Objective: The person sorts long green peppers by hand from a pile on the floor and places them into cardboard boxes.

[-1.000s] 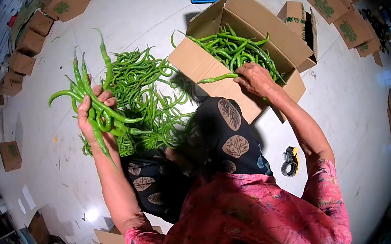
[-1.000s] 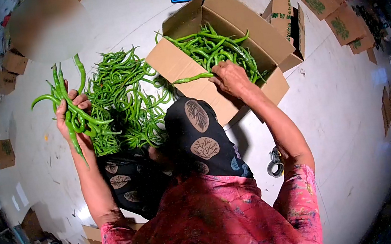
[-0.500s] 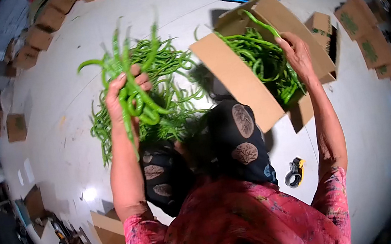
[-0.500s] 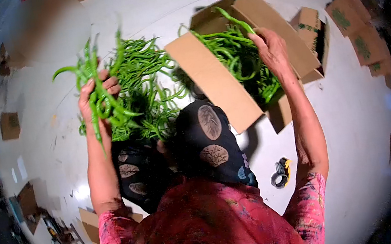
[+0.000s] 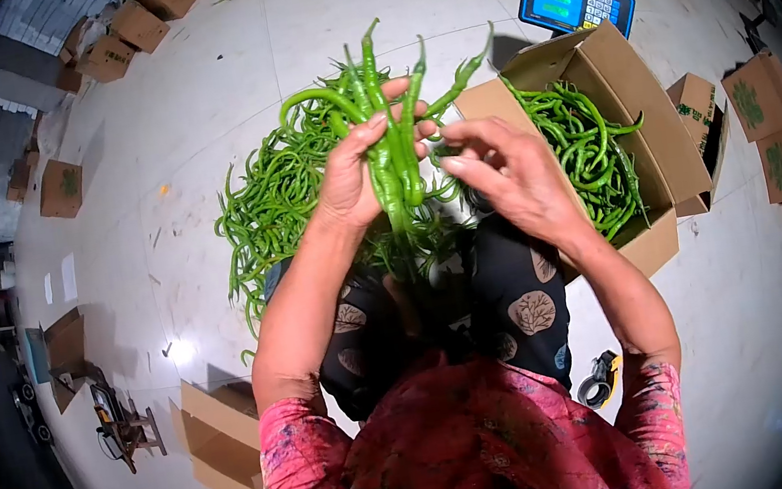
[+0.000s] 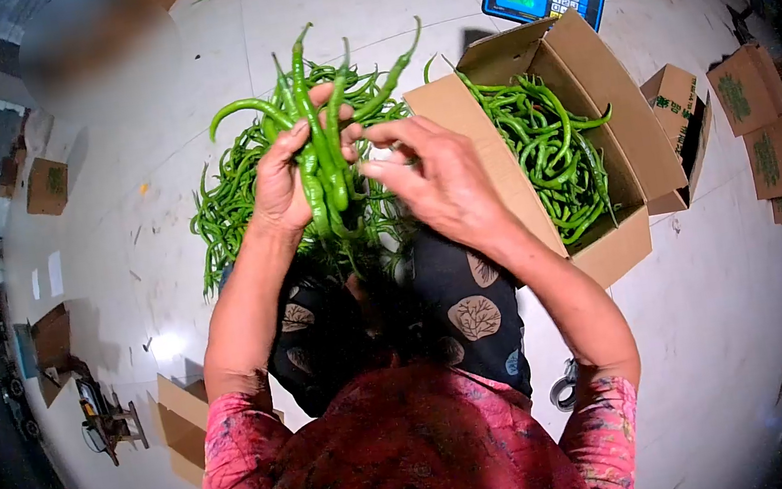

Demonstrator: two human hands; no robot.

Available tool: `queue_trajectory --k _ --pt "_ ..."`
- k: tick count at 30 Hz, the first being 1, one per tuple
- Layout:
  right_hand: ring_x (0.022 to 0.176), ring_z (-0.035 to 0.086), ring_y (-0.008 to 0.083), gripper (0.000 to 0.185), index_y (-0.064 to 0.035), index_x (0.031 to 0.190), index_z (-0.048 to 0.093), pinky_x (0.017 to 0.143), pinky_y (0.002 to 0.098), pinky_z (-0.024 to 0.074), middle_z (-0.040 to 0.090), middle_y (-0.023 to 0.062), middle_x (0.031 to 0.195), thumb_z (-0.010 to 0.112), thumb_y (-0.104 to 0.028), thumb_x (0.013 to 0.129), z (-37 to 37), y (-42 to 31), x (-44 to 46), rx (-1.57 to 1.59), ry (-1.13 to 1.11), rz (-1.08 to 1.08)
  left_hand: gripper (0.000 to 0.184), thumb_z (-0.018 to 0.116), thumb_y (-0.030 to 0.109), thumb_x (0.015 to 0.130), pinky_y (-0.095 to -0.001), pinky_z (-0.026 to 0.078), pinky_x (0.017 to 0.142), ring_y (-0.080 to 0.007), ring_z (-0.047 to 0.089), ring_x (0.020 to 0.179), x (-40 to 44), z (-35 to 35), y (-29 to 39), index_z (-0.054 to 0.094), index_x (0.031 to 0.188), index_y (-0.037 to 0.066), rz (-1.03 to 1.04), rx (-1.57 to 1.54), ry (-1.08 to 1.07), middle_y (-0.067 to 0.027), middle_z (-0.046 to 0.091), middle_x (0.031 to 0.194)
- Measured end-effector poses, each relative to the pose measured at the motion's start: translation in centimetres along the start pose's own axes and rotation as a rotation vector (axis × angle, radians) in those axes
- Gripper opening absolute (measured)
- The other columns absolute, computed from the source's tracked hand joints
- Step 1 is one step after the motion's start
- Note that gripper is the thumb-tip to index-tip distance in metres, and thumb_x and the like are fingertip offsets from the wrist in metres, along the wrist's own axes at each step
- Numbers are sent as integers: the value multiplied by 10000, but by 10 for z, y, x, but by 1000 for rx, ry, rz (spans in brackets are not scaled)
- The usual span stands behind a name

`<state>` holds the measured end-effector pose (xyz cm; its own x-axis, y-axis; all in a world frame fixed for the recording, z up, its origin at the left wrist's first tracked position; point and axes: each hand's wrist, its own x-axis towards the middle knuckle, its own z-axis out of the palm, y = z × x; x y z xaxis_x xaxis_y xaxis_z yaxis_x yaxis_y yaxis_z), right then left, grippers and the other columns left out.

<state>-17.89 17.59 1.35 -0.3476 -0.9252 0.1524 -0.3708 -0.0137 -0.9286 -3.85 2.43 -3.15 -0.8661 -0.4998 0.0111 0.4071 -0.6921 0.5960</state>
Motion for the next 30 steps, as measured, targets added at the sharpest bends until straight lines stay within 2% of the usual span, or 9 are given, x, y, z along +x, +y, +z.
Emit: queue_trajectory --k 3,6,11,14,17,22,24,29,30 --pt "771 598 215 348 -36 1065 671 702 352 485 623 139 901 734 -271 816 33 18 20 -75 67 -125 495 564 183 937 -404 505 946 -253 591 1094 1 -4 -9 417 1384 29 8 69 -18 -157 559 1249" --pt "859 588 167 378 -30 1108 654 757 328 478 604 85 938 732 -278 834 43 32 32 -22 -114 124 484 546 228 970 -425 474 996 -264 548 1175 0 -10 -11 415 1390 26 47 134 39 -154 524 1322" --pt "957 581 174 459 -22 1182 617 873 338 452 631 92 1008 676 -366 884 52 23 33 9 -219 222 500 531 338 994 -370 471 995 -215 538 1186 -3 -2 -6 462 1362 7 32 393 217 -139 542 1316" --pt "979 578 158 433 -2 1171 607 889 331 452 636 94 1036 688 -316 884 52 32 35 184 -255 215 522 514 381 1000 -339 457 987 -198 544 1161 -4 3 -5 493 1335 -18 23 532 235 -136 555 1296" --pt "919 589 153 346 -19 1115 642 828 309 473 627 64 999 704 -227 845 53 35 35 289 -184 264 515 512 392 1000 -326 440 1002 -194 555 1139 -10 12 -4 525 1304 -24 32 701 207 -123 571 1264" --pt "842 627 124 347 -31 1154 626 786 278 503 654 15 961 679 -132 827 43 34 38 735 -203 327 474 510 372 1002 -346 444 1020 -202 563 1135 -9 10 -1 540 1286 -7 -97 367 151 -125 593 1231" --pt "762 587 50 408 -38 1223 582 622 184 450 651 -2 948 671 -116 833 37 37 42 904 -215 366 456 514 356 1002 -353 470 998 -205 583 1109 -4 -5 -10 542 1282 -2 8 298 20 -125 595 1231" --pt "711 560 23 509 -53 1311 481 499 159 317 649 10 934 674 -115 844 30 33 36 849 -408 375 459 521 314 1002 -335 490 967 -175 588 1101 -9 3 -3 490 1332 -4 -154 353 92 -120 592 1230" --pt "762 583 47 545 -53 1331 452 570 172 402 650 26 960 683 -119 842 33 30 33 800 -356 379 465 521 316 1002 -331 495 957 -171 593 1089 -8 6 -6 485 1337 -4 -134 366 75 -119 593 1229"
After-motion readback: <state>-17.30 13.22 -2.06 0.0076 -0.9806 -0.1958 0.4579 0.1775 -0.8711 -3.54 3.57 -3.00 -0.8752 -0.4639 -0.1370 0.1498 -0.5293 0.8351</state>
